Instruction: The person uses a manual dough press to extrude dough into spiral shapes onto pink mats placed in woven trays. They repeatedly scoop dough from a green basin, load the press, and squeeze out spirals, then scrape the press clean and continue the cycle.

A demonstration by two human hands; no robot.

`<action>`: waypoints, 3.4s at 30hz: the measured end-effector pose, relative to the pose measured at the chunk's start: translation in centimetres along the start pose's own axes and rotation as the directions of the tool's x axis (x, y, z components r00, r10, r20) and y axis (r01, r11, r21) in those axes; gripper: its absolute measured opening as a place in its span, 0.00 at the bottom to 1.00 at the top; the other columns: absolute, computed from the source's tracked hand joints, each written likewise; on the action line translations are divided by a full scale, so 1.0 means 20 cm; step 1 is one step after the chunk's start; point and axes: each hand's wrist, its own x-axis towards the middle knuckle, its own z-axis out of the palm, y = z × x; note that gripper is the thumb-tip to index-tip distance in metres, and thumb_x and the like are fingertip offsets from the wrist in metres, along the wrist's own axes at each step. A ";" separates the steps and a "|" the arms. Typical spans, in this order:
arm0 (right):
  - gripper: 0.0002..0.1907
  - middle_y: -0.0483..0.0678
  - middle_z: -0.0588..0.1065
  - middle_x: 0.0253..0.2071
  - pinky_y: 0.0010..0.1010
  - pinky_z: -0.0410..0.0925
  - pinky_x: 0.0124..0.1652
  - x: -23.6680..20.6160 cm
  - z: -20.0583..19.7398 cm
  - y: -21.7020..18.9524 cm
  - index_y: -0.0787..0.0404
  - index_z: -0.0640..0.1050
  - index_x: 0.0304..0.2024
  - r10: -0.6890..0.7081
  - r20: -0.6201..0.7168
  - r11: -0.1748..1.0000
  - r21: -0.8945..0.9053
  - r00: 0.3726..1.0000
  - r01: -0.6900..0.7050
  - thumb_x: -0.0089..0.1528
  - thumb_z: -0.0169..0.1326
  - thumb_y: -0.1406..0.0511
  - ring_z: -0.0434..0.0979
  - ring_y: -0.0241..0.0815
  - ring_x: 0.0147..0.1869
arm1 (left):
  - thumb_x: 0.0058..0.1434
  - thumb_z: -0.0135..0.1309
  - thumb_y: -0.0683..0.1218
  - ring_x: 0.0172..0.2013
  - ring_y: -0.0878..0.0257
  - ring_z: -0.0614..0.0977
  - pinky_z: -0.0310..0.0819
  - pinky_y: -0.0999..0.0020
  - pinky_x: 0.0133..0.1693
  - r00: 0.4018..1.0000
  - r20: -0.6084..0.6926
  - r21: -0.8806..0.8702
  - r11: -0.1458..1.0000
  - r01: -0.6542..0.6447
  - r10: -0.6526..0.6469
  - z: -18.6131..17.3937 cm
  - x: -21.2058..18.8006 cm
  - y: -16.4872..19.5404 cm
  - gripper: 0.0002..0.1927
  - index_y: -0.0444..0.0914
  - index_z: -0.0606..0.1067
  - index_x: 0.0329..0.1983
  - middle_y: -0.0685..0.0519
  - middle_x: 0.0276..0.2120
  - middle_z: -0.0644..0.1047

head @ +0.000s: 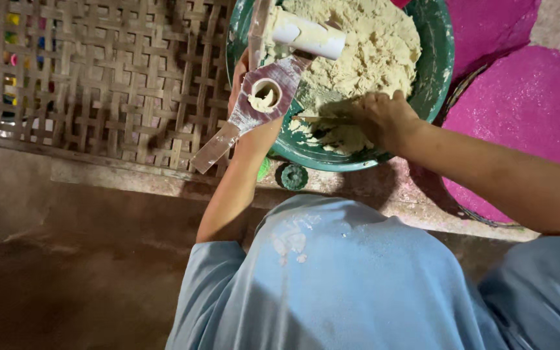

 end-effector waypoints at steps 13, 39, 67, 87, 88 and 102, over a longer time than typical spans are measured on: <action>0.18 0.61 0.80 0.35 0.54 0.74 0.44 -0.30 -0.51 0.39 0.57 0.69 0.59 0.050 0.402 0.855 0.456 0.914 -0.247 0.69 0.39 0.60 0.83 0.61 0.42 | 0.66 0.67 0.42 0.55 0.62 0.82 0.79 0.70 0.57 0.999 0.019 0.034 0.998 0.048 -0.048 0.08 0.03 -0.10 0.22 0.40 0.73 0.60 0.51 0.60 0.75; 0.23 0.54 0.81 0.36 0.42 0.76 0.34 -0.19 -0.30 0.11 0.62 0.67 0.62 -0.014 0.472 0.923 0.345 0.881 -0.170 0.63 0.44 0.66 0.82 0.51 0.39 | 0.62 0.70 0.46 0.56 0.65 0.82 0.80 0.74 0.56 0.967 -0.032 0.030 0.967 0.254 -0.253 0.06 0.03 -0.10 0.35 0.36 0.67 0.68 0.49 0.63 0.75; 0.36 0.61 0.41 0.81 0.53 0.28 0.76 0.58 -0.11 0.40 0.62 0.42 0.79 0.266 -0.369 0.403 0.882 0.891 0.245 0.77 0.26 0.48 0.32 0.59 0.85 | 0.65 0.64 0.44 0.57 0.57 0.79 0.73 0.62 0.58 0.984 0.018 0.003 0.984 0.178 -0.179 -0.02 0.10 0.11 0.13 0.39 0.80 0.52 0.49 0.56 0.77; 0.30 0.53 0.81 0.48 0.42 0.76 0.47 0.02 -0.30 0.09 0.52 0.72 0.63 0.137 0.208 0.942 0.276 0.968 -0.193 0.63 0.56 0.47 0.83 0.50 0.50 | 0.65 0.65 0.44 0.47 0.60 0.83 0.78 0.65 0.53 0.994 -0.024 -0.016 0.994 0.109 -0.109 -0.04 -0.01 0.03 0.12 0.38 0.79 0.50 0.51 0.50 0.79; 0.31 0.53 0.81 0.45 0.41 0.77 0.43 -0.03 -0.28 0.05 0.52 0.72 0.63 0.101 0.234 0.954 0.253 0.967 -0.161 0.62 0.57 0.46 0.84 0.50 0.47 | 0.66 0.67 0.44 0.47 0.61 0.83 0.78 0.66 0.54 0.994 -0.026 -0.054 0.993 0.109 -0.111 -0.04 0.00 0.02 0.11 0.39 0.80 0.50 0.53 0.49 0.80; 0.13 0.55 0.82 0.40 0.47 0.77 0.38 -0.36 -0.24 0.07 0.60 0.79 0.47 0.041 0.351 0.958 0.252 0.935 -0.137 0.64 0.46 0.65 0.85 0.55 0.43 | 0.65 0.66 0.46 0.55 0.60 0.82 0.79 0.66 0.55 0.995 -0.010 0.085 0.991 0.102 -0.101 -0.02 0.00 -0.06 0.15 0.41 0.78 0.54 0.50 0.60 0.74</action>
